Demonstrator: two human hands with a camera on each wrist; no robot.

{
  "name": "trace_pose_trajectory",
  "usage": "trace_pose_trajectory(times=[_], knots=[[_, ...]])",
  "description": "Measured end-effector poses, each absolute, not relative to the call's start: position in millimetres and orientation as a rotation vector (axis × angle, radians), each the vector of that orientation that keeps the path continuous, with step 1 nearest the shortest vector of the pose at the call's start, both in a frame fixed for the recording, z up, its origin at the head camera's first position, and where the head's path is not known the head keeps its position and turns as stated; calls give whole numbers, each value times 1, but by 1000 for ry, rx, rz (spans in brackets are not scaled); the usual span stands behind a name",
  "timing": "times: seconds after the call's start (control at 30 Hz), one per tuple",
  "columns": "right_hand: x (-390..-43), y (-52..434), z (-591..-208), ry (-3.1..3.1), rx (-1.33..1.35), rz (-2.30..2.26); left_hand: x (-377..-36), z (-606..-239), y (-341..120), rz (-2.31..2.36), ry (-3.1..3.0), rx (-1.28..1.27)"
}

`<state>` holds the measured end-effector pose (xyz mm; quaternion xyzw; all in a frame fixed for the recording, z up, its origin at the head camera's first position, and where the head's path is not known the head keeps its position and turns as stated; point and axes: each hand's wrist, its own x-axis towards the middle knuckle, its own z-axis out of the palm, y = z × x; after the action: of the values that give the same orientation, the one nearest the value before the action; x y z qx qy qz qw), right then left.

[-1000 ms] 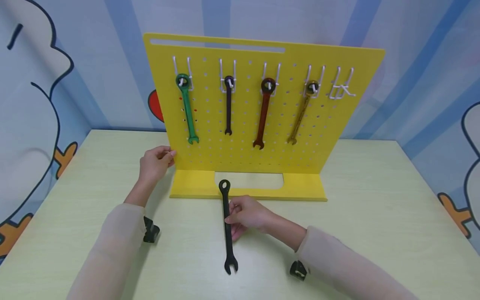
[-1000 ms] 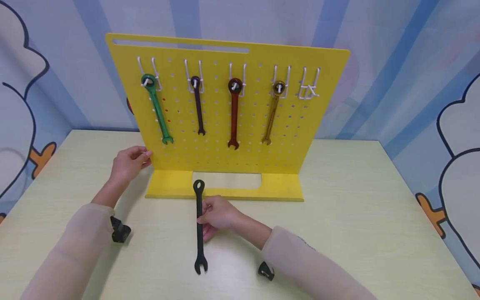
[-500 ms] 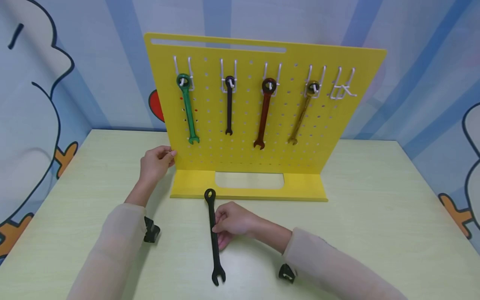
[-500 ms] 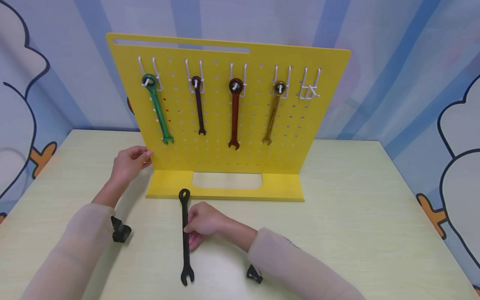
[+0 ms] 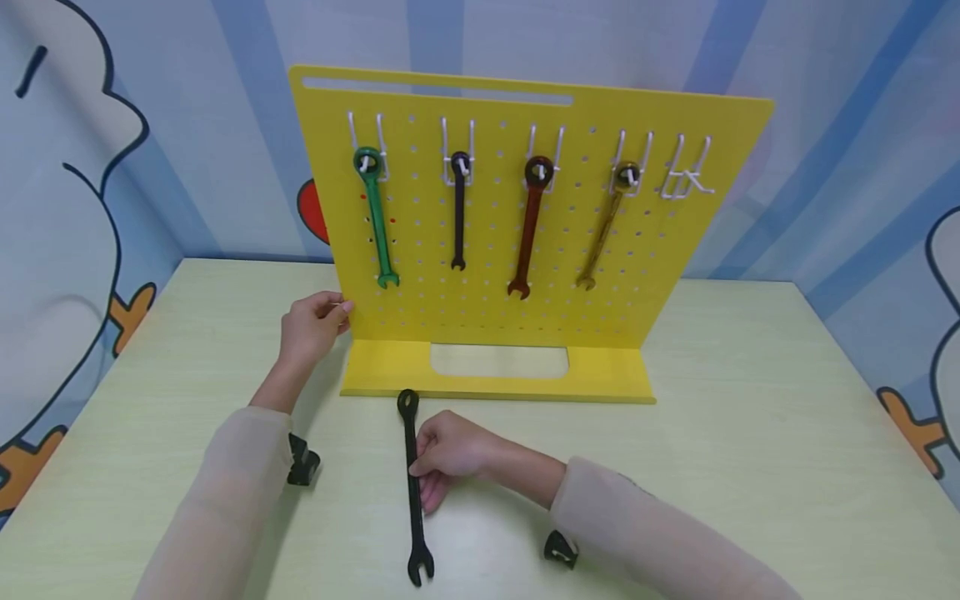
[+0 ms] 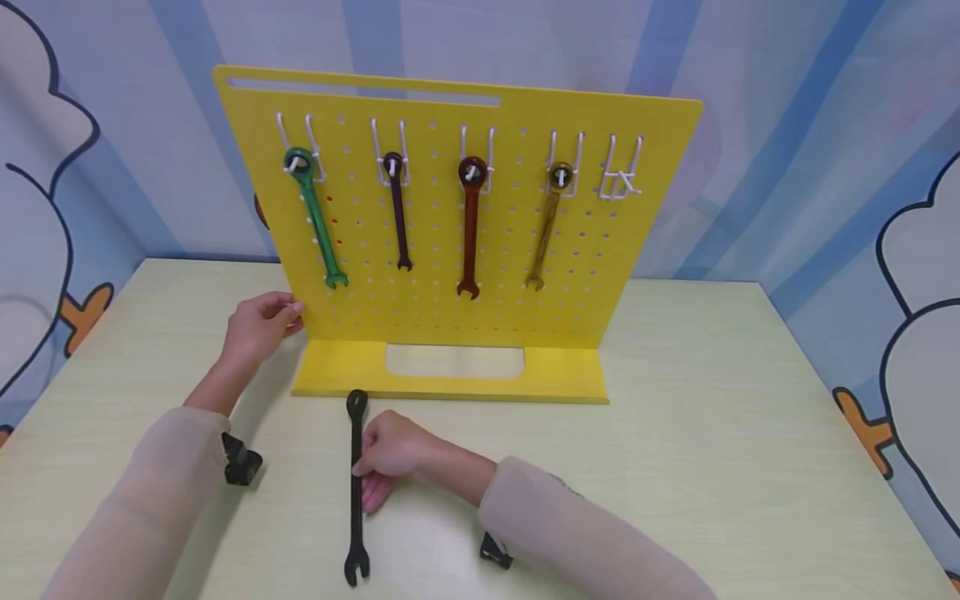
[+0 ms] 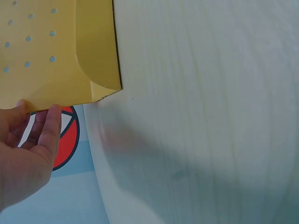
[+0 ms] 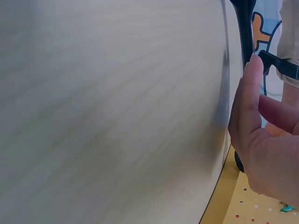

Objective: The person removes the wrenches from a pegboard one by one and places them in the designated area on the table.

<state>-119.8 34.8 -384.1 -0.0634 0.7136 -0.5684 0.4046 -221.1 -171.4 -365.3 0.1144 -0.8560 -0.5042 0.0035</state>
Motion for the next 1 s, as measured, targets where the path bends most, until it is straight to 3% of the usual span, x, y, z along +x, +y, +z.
trace_pose_trajectory(times=[1.0], knots=[[-123,19,-389,1716,-71,-1572,-222,-369,-169,-1540,-2674,386]])
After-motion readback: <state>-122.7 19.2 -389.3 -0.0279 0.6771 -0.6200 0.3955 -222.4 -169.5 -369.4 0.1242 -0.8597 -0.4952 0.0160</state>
